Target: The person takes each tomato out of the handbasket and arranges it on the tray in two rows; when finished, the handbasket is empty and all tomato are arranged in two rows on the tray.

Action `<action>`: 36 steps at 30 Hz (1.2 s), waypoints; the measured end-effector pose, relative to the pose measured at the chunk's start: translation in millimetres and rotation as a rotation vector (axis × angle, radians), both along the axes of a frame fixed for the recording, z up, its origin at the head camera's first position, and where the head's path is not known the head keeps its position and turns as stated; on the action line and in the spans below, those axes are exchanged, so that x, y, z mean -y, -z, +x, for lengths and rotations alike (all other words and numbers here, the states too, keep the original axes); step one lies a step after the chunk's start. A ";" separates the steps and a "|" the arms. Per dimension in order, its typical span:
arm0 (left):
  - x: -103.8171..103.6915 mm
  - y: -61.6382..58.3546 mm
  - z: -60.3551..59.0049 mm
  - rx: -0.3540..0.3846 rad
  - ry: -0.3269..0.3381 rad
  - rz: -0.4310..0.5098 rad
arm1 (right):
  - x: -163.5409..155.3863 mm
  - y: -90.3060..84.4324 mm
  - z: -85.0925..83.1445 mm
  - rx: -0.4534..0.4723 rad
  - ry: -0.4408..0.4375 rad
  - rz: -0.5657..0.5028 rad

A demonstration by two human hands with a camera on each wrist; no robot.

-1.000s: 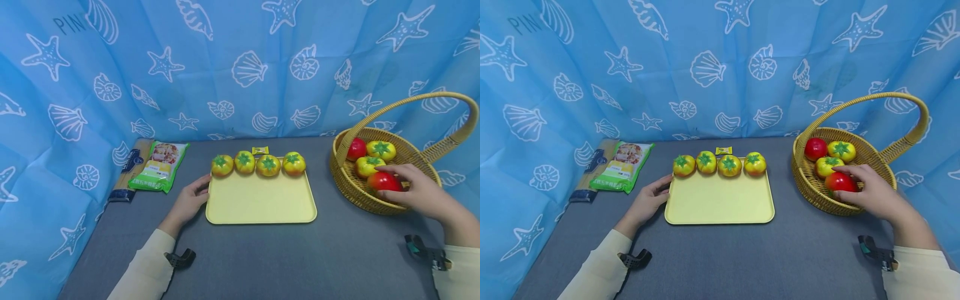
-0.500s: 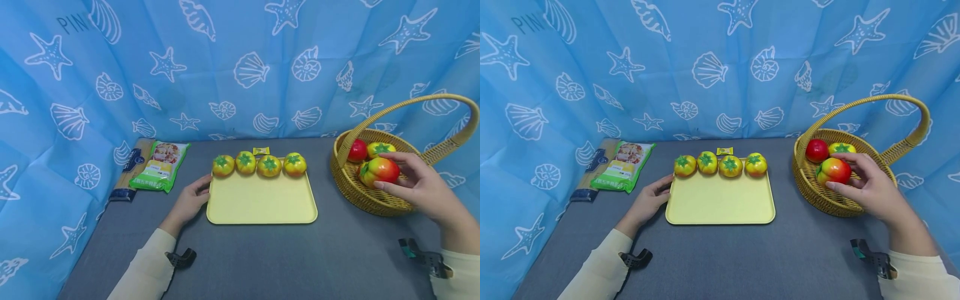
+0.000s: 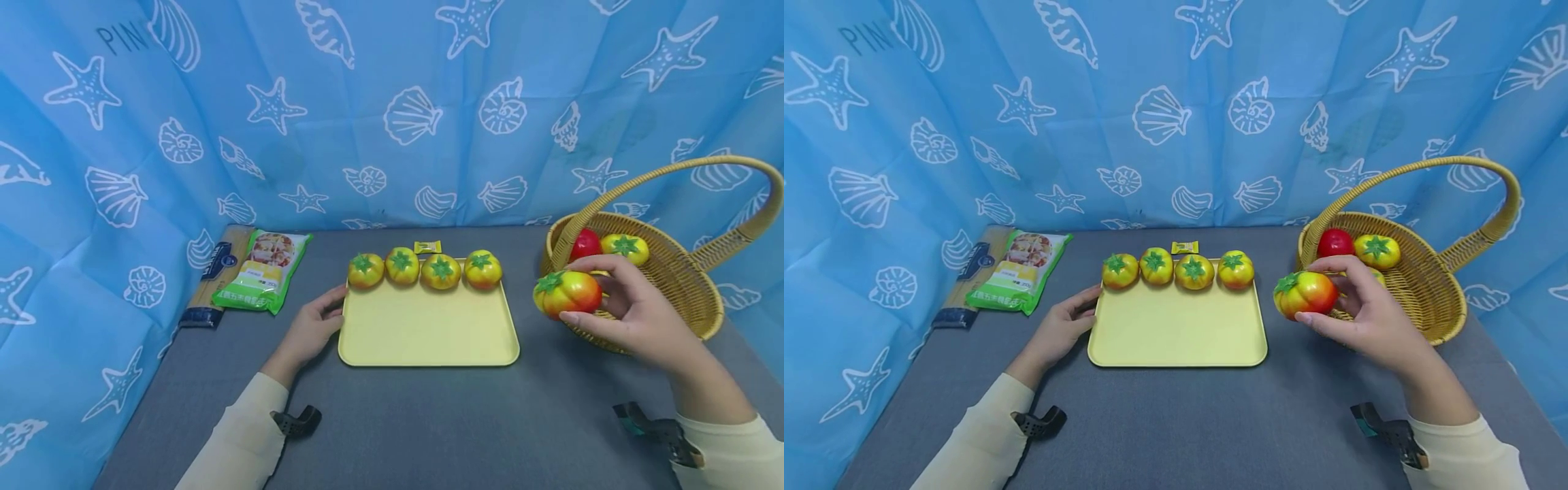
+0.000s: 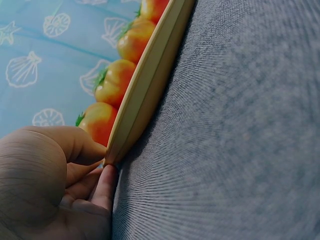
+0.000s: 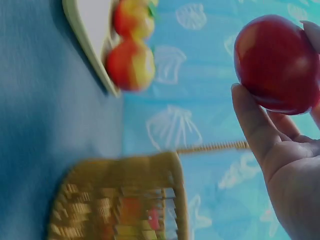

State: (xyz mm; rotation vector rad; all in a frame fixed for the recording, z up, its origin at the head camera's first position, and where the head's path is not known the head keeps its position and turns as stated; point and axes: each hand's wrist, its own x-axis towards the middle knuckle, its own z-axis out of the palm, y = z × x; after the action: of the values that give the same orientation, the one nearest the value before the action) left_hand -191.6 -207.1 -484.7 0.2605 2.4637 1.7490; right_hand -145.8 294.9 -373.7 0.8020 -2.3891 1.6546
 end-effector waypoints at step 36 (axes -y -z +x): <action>-0.7 1.5 -0.1 -0.013 -0.021 -0.003 | 158.4 58.7 -41.6 0.143 -0.242 0.106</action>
State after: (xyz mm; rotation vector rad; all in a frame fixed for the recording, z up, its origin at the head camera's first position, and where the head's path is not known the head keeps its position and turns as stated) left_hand -191.7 -206.5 -486.1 0.2466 2.4867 1.7573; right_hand -187.4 136.4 -432.4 1.0628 -2.5835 1.7355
